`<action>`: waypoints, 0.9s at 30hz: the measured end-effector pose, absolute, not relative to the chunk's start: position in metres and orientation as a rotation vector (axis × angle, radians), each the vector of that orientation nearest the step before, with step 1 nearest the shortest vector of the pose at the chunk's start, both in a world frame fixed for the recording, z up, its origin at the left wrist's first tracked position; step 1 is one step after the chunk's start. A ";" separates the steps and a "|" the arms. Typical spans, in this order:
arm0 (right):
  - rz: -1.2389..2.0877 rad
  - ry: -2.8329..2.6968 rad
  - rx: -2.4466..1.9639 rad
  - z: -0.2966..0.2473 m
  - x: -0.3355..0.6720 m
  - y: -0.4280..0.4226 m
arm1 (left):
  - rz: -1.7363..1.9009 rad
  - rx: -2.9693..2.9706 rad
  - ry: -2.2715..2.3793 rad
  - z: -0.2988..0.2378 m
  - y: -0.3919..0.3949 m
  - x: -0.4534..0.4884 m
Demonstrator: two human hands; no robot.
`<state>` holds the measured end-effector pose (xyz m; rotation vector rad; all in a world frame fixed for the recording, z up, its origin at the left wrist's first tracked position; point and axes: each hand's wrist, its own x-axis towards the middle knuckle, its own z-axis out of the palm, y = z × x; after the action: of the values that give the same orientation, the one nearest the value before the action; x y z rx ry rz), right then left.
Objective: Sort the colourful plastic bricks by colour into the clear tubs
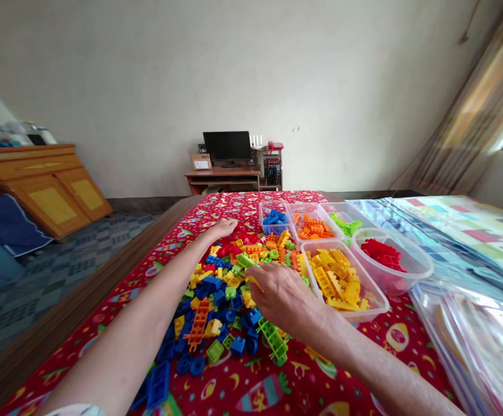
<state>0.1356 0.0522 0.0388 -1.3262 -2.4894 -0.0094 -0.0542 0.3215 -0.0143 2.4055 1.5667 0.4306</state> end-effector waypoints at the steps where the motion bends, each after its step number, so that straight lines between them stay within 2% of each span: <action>1: 0.002 -2.482 -1.333 0.039 0.137 0.054 | 0.396 2.402 1.546 -0.013 0.319 -0.048; 10: -0.004 -2.378 -1.420 0.051 0.145 0.059 | 0.233 2.401 1.182 0.010 0.245 -0.032; 16: -0.026 -2.213 -1.391 0.057 0.155 0.061 | 0.508 2.190 0.818 0.034 0.199 -0.068; 18: -0.051 -2.151 -1.381 0.059 0.162 0.063 | 0.678 2.216 0.950 0.030 0.198 -0.093; 20: -0.075 -2.083 -1.376 0.062 0.169 0.065 | 0.789 2.349 1.299 0.021 0.201 -0.121; 23: -0.128 -1.972 -1.396 0.070 0.178 0.065 | 0.662 2.275 1.796 0.000 0.207 -0.154; 27: -0.165 -1.906 -1.443 0.082 0.184 0.059 | 0.501 2.140 1.855 -0.024 0.202 -0.166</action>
<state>0.1840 0.0591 0.0825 -1.4435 -1.9056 -0.1652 -0.1657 0.2021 -0.0241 2.1405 1.8553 0.5014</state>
